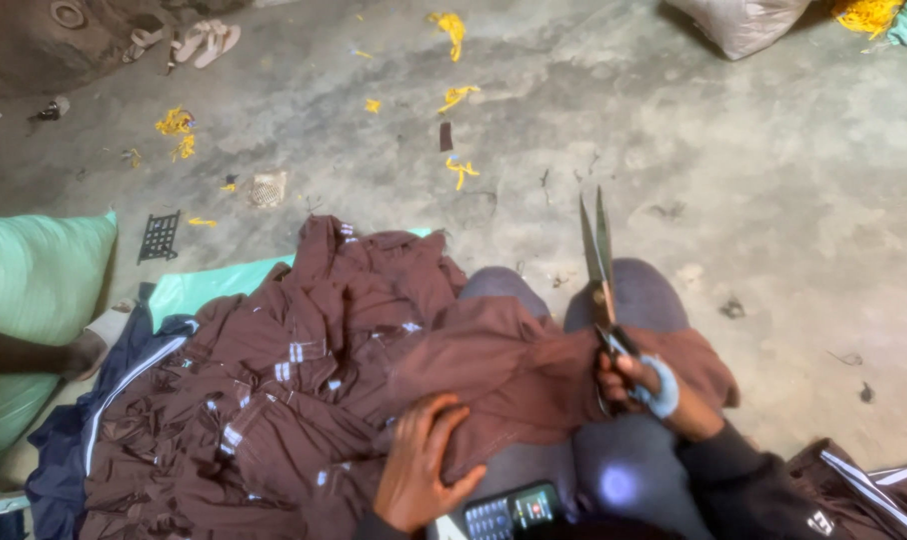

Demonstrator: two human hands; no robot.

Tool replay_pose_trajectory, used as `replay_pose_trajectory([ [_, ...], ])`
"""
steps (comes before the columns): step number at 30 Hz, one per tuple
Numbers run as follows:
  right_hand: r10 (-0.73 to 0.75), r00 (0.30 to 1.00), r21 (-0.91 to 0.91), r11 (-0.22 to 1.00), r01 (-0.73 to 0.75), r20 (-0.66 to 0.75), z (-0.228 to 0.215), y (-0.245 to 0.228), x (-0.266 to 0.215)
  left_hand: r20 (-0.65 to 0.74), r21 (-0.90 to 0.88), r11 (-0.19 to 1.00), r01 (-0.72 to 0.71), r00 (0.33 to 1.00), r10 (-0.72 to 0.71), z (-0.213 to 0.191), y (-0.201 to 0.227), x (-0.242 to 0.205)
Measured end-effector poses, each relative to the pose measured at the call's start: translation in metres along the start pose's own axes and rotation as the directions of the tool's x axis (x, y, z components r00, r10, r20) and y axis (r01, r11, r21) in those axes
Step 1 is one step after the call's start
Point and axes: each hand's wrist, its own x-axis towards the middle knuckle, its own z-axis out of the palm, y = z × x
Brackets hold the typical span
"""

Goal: The person trims loose threads from a pile of brown garments using scissors.

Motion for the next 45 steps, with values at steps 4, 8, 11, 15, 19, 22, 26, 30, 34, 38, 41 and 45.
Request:
replay_pose_trajectory([
  [4,-0.028,0.996,0.128,0.992,0.017,0.084,0.002,-0.008,0.01,0.198,0.089,0.974,0.21,0.954,-0.223,0.017,-0.046,-0.035],
  [8,-0.113,0.989,0.066,0.992,0.108,0.09,0.003,-0.022,-0.01,0.389,-0.04,0.933,0.358,0.865,-0.316,-0.003,-0.024,0.008],
  [11,-0.145,0.926,0.127,0.986,0.107,0.347,0.005,-0.051,-0.04,0.537,-0.588,0.657,0.471,0.836,-0.118,-0.019,-0.003,0.052],
  [15,-0.384,0.918,-0.103,0.914,0.393,0.1,0.02,-0.085,-0.099,0.402,-0.801,0.508,0.315,0.913,0.068,-0.017,-0.006,0.106],
  [19,-0.484,0.857,-0.042,0.866,0.498,0.176,-0.007,-0.074,-0.119,0.442,-0.834,0.287,0.472,0.882,-0.164,0.069,-0.106,0.111],
  [22,-0.439,0.876,0.048,0.897,0.439,0.2,0.013,-0.05,-0.099,0.404,-0.79,0.204,0.579,0.74,-0.538,0.06,-0.116,0.095],
  [26,-0.188,0.939,0.136,0.979,0.155,0.287,-0.009,0.013,-0.038,0.317,-0.9,-0.016,0.436,0.628,-0.711,0.072,-0.119,0.053],
  [30,-0.063,0.982,0.132,0.99,0.039,0.176,-0.008,0.047,0.019,-0.267,-0.877,0.457,0.149,0.639,-0.721,0.061,-0.098,0.023],
  [34,0.061,0.998,0.143,0.988,-0.064,0.023,-0.008,0.042,0.026,-0.265,-0.657,0.65,0.381,0.691,-0.673,0.028,-0.031,0.027],
  [38,0.052,0.998,0.154,0.987,-0.044,-0.048,0.007,0.035,0.012,-0.151,-0.538,0.789,0.296,0.887,-0.436,0.004,0.033,0.072],
  [41,-0.059,0.997,0.173,0.984,0.049,0.053,0.017,0.027,0.005,-0.051,-0.488,0.849,0.202,0.965,-0.259,0.029,0.045,0.089],
  [45,-0.199,0.972,0.182,0.968,0.175,0.123,0.004,0.028,0.002,0.022,-0.178,0.961,0.211,0.977,-0.211,0.056,0.029,0.097],
])
